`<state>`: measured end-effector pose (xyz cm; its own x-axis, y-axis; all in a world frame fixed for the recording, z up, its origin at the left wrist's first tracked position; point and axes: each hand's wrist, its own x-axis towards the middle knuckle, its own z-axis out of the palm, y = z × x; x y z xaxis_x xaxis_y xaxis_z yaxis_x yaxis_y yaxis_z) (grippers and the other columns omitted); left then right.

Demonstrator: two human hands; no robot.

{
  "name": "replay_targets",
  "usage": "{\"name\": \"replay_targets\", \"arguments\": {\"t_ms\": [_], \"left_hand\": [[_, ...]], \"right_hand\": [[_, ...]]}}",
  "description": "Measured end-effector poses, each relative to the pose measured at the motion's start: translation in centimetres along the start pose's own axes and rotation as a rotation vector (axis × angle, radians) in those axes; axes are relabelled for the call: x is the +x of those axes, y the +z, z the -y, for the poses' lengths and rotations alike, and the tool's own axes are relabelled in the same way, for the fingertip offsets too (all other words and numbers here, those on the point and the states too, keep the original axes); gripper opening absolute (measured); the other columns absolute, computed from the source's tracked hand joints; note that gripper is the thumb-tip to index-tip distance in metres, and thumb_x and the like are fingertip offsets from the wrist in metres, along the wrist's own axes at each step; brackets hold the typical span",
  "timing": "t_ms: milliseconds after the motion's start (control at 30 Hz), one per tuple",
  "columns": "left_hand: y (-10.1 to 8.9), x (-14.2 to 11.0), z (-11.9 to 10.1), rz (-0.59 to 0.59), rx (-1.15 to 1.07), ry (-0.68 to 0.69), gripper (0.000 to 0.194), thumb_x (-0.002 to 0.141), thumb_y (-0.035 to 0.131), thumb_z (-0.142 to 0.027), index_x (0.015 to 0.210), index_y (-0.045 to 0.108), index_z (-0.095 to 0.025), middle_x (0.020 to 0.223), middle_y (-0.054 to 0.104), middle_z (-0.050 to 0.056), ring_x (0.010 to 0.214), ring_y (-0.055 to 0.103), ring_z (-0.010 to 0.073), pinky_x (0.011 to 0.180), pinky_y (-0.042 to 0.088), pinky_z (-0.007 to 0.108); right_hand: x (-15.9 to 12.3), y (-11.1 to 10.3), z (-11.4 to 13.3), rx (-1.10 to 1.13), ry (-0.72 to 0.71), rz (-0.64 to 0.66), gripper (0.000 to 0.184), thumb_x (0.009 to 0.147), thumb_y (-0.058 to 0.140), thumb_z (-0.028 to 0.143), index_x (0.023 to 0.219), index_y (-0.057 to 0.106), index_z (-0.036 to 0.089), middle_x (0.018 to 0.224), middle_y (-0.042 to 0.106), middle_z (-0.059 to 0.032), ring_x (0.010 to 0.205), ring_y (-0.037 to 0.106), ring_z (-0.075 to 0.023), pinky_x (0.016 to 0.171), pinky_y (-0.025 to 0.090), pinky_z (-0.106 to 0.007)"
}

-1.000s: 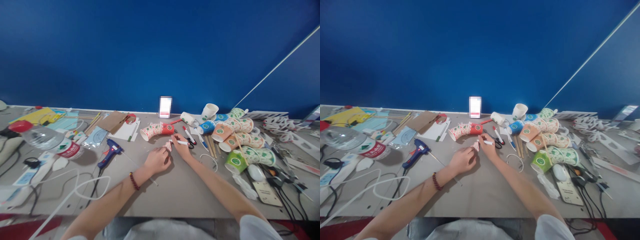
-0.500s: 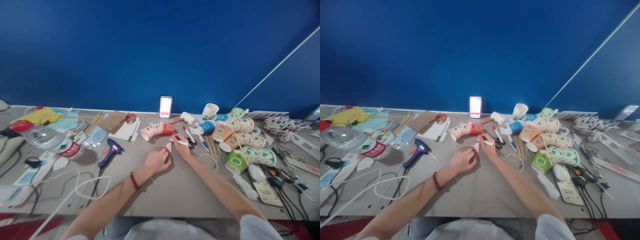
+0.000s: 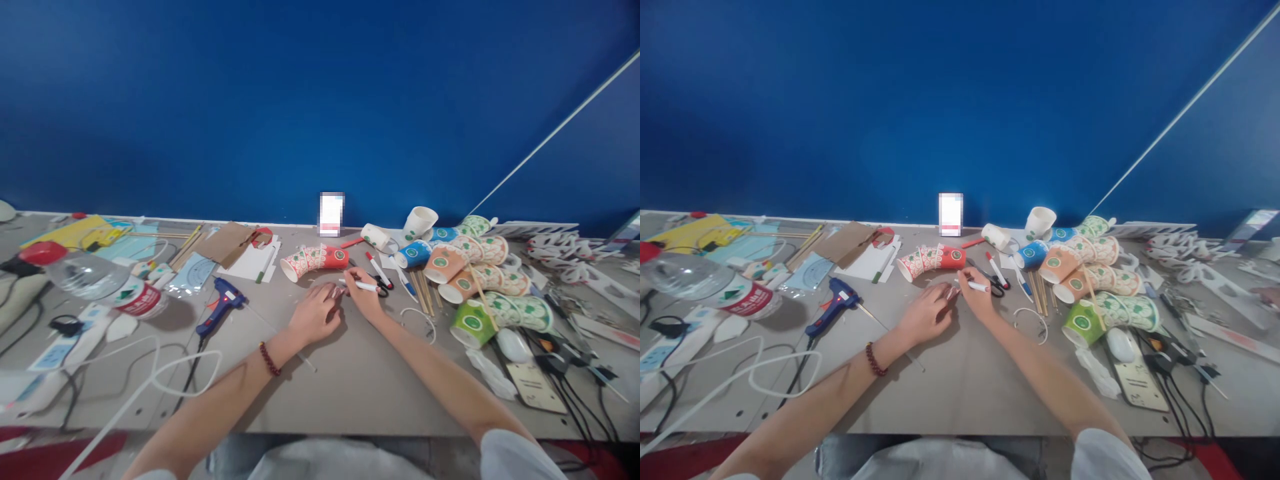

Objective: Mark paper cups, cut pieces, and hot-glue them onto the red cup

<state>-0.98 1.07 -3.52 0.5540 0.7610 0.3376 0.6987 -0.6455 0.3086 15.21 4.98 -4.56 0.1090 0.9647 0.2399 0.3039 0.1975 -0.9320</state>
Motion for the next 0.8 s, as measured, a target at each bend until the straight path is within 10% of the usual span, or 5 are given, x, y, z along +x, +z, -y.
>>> {"name": "replay_targets", "arguments": {"t_ms": [300, 800], "left_hand": [[-0.3, -0.4, -1.5, 0.03, 0.166, -0.015, 0.019, 0.083, 0.049, -0.027, 0.076, 0.063, -0.017, 0.09, 0.064, 0.009, 0.077, 0.059, 0.0217, 0.077, 0.045, 0.038], [0.2, -0.3, -0.6, -0.004, 0.159, -0.055, 0.02, 0.085, 0.048, -0.03, 0.078, 0.062, -0.017, 0.103, 0.062, 0.01, 0.088, 0.058, 0.0223, 0.083, 0.044, 0.037]], "right_hand": [[0.3, 0.0, -0.2, -0.01, -0.035, -0.061, 0.026, 0.083, 0.051, 0.044, 0.071, 0.053, 0.021, 0.063, 0.061, -0.002, 0.06, 0.061, -0.0176, 0.061, 0.048, -0.028], [0.2, 0.0, -0.2, -0.036, -0.043, -0.022, 0.026, 0.084, 0.05, 0.044, 0.073, 0.054, 0.021, 0.065, 0.063, -0.0029, 0.06, 0.062, -0.0176, 0.061, 0.049, -0.029]]}}
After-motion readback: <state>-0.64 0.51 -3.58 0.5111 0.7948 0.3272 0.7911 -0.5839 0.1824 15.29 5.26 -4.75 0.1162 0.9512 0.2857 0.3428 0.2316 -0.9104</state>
